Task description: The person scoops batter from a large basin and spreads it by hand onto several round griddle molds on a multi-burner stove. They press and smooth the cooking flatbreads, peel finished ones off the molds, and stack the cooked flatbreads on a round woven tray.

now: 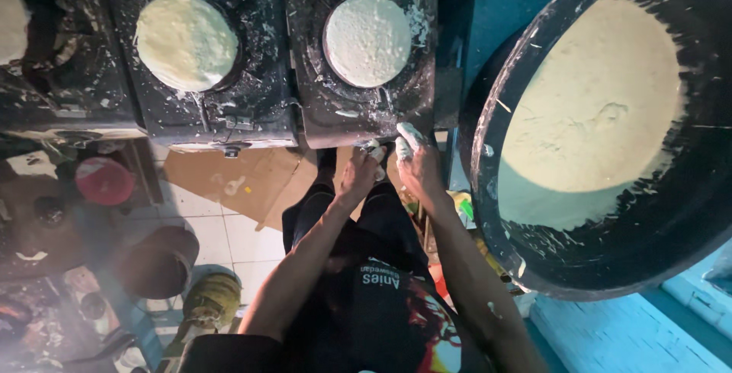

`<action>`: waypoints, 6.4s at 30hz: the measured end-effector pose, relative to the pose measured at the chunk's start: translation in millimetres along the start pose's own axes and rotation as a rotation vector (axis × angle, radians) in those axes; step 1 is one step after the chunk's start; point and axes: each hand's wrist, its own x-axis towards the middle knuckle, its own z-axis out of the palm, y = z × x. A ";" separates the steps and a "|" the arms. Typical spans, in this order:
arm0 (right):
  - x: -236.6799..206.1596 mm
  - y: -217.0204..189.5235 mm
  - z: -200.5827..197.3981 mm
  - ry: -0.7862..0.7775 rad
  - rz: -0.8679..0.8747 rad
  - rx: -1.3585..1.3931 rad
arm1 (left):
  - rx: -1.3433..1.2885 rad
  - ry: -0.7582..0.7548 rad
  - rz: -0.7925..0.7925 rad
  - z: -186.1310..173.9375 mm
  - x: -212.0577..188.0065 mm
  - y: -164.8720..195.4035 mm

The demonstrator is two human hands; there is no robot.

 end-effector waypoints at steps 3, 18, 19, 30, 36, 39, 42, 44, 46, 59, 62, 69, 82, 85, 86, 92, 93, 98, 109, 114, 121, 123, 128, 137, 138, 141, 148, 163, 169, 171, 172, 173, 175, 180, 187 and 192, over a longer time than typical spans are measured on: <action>2.2 -1.3 0.6 0.028 0.002 0.060 | 0.313 -0.019 0.390 -3.5 -0.8 -2.1; 0.9 -4.4 -8.0 -0.091 0.268 0.171 | 0.120 -0.028 0.017 -3.3 -2.9 4.0; 1.0 -5.2 -9.6 -0.090 0.269 0.171 | 0.170 -0.023 0.029 -3.9 -3.7 4.9; 1.7 4.0 -10.5 -0.133 0.223 0.092 | 0.365 0.018 -0.140 -0.5 -9.8 28.4; -5.0 -20.0 -16.7 0.072 -0.040 0.077 | 0.190 -0.091 -0.038 -4.3 -5.7 13.3; -16.2 -46.2 -55.0 0.053 -0.495 -0.295 | 0.144 -0.225 -0.093 -4.0 -3.5 1.9; -42.4 -55.7 -124.5 -0.037 -0.396 0.076 | 0.279 -0.289 -0.230 -4.5 -7.6 -5.4; -43.1 -34.6 -168.2 0.062 -0.164 0.108 | 0.431 -0.306 -0.351 -7.8 -17.4 -7.7; -39.2 11.6 -214.0 0.154 0.062 0.106 | 0.469 -0.326 -0.425 -10.2 -33.3 -6.2; -16.2 170.9 -221.8 -0.582 0.427 -0.300 | 0.622 -0.114 0.607 18.7 -20.0 88.8; -45.1 142.8 -243.5 -0.692 0.565 0.087 | 1.117 -0.092 1.187 46.9 30.4 152.8; -138.5 48.0 -376.8 -0.692 0.702 0.292 | 2.112 -0.653 1.091 80.1 65.3 205.1; -200.0 138.7 -463.8 0.241 0.235 0.540 | 0.427 0.071 0.292 8.2 82.5 259.8; -220.1 179.9 -447.3 0.464 0.111 0.656 | 0.289 0.057 0.300 9.7 75.7 260.7; -227.8 191.4 -444.4 0.517 0.072 0.681 | 0.274 0.044 0.299 8.9 74.9 261.3; -247.5 255.5 -432.5 0.599 -0.028 0.687 | 0.532 -0.041 0.662 1.1 88.9 259.1; -243.2 265.7 -425.9 0.569 -0.047 0.665 | 0.625 -0.032 0.610 0.8 90.7 254.2; -236.0 291.1 -375.6 0.580 0.204 0.660 | 1.040 0.224 1.177 13.3 88.5 224.6; -189.2 261.9 -309.7 0.854 0.365 0.706 | 0.326 0.096 0.590 84.5 26.2 191.5; -173.8 225.1 -295.4 0.898 0.344 0.733 | 0.088 0.021 0.746 -23.9 1.5 235.2; -110.8 121.5 -249.2 0.886 0.230 0.827 | 0.009 0.122 0.850 -228.0 -7.4 251.6; -83.5 83.5 -229.8 0.814 0.206 0.839 | -0.088 0.164 0.803 -253.6 -4.8 237.1; 11.9 -4.3 -149.0 0.353 0.145 0.751 | 0.080 0.342 0.793 -275.1 -0.1 225.8; 148.4 -145.8 42.0 0.166 -0.223 -0.549 | 0.646 0.524 0.897 -292.2 -14.8 221.0; 141.4 -154.2 59.9 0.221 -0.172 -0.584 | 0.686 0.527 0.925 -295.7 -16.7 221.2; 116.9 -154.8 76.4 0.323 -0.199 -0.736 | 0.834 0.493 0.963 -319.7 -25.2 227.2; 128.6 -126.2 66.1 0.341 -0.340 -0.996 | 1.812 0.142 1.134 -347.8 -30.1 238.1; 145.8 -108.4 43.4 0.399 -0.090 -0.587 | 1.919 -0.123 0.889 -336.0 -2.6 243.4; 104.4 -84.0 13.9 0.379 -0.174 -0.294 | 1.805 -0.157 0.859 -329.9 -8.8 252.2; 114.1 -62.4 -33.9 0.580 -0.027 -0.104 | 1.798 -0.182 0.771 -328.5 -10.7 258.0; 125.2 -51.8 -56.6 0.634 0.001 0.006 | 1.795 -0.189 0.728 -326.8 -10.4 260.4; 137.5 -43.5 -74.1 0.676 0.019 0.123 | 1.743 -0.169 0.747 -324.7 -9.4 262.5; 154.5 -36.7 -81.9 0.491 -0.003 0.377 | 1.634 -0.141 0.767 -320.7 -6.6 263.7; 143.7 -42.5 -47.7 0.119 0.138 0.691 | 0.979 -0.026 0.806 -346.0 -8.5 255.9; 96.0 -60.7 -81.0 0.341 0.158 0.909 | 1.267 0.660 0.675 -463.5 -34.8 266.9; 97.9 -143.5 -35.5 0.280 0.056 1.173 | 1.578 0.557 0.586 -490.7 -27.1 298.0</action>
